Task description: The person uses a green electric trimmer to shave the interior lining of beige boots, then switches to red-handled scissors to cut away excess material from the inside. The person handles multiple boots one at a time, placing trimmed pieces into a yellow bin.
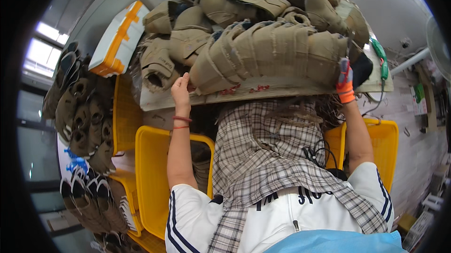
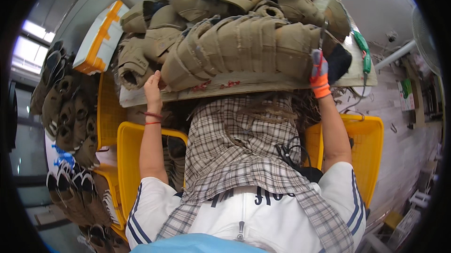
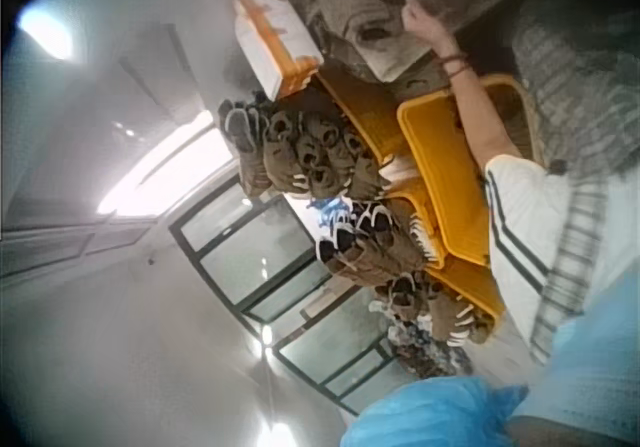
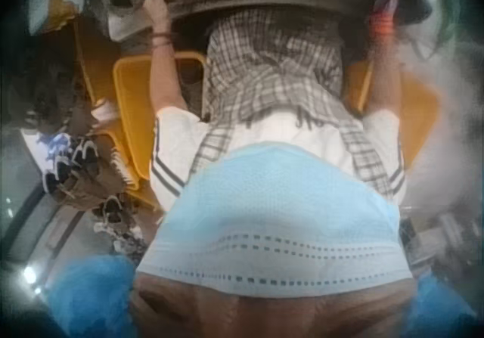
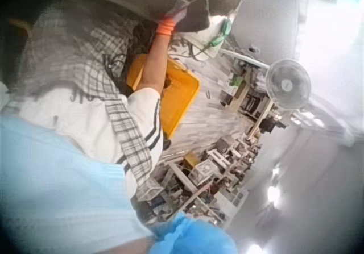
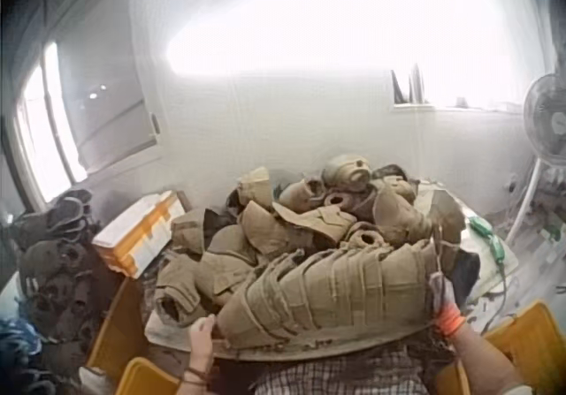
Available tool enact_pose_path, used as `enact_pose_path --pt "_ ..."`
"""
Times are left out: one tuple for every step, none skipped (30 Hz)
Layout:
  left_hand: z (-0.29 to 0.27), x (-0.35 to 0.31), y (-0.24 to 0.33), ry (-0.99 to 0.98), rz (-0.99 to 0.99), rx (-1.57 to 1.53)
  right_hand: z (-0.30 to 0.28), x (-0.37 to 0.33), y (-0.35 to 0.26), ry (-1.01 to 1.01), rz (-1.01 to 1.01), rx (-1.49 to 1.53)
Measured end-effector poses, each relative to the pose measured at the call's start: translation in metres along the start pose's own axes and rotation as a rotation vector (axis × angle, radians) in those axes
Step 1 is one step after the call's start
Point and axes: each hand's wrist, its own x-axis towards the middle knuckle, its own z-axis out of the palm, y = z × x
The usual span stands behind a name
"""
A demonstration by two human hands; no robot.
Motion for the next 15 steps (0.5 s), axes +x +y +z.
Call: enact_pose_path --pt "-0.007 -0.005 0.003 0.189 0.23 0.211 0.016 0.0 -0.012 0.121 0.043 0.139" --pt "-0.012 -0.009 0.008 0.362 0.453 0.421 0.011 -0.004 -0.013 0.142 0.143 0.209" --pt "-0.018 -0.009 0.013 0.537 0.715 0.718 0.005 -0.008 -0.015 0.173 0.241 0.278" --pt "-0.023 -0.01 0.027 0.683 0.88 0.965 -0.018 -0.006 0.001 0.101 0.391 0.281" --pt "-0.039 -0.007 0.026 0.747 0.874 0.995 -0.024 -0.009 -0.005 -0.082 0.452 0.564" --pt "-0.055 -0.002 0.024 0.815 0.864 1.021 -0.03 -0.007 -0.02 -0.275 0.506 0.84" --pt "-0.06 0.0 0.038 0.766 0.847 1.045 -0.014 -0.017 -0.051 0.051 0.54 0.601" --pt "-0.061 0.007 0.052 0.714 0.831 1.059 -0.019 -0.02 -0.051 0.032 0.477 0.559" --pt "-0.066 0.017 0.06 0.536 0.743 0.999 -0.018 -0.024 -0.058 0.067 0.47 0.511" --pt "-0.074 0.03 0.059 0.458 0.777 0.926 -0.013 -0.025 -0.068 0.096 0.46 0.469" --pt "-0.09 0.048 0.055 0.41 0.797 1.051 -0.009 -0.027 -0.074 0.088 0.48 0.517" --pt "-0.102 0.061 0.054 0.354 0.817 1.171 -0.005 -0.028 -0.08 0.12 0.485 0.529" --pt "-0.1 0.058 0.068 0.337 0.815 1.162 -0.006 -0.033 -0.088 0.157 0.494 0.533" --pt "-0.102 0.054 0.085 0.322 0.813 1.154 -0.01 -0.036 -0.096 0.192 0.503 0.539" --pt "-0.106 0.052 0.105 0.333 0.836 1.169 -0.018 -0.038 -0.102 0.139 0.559 0.503"
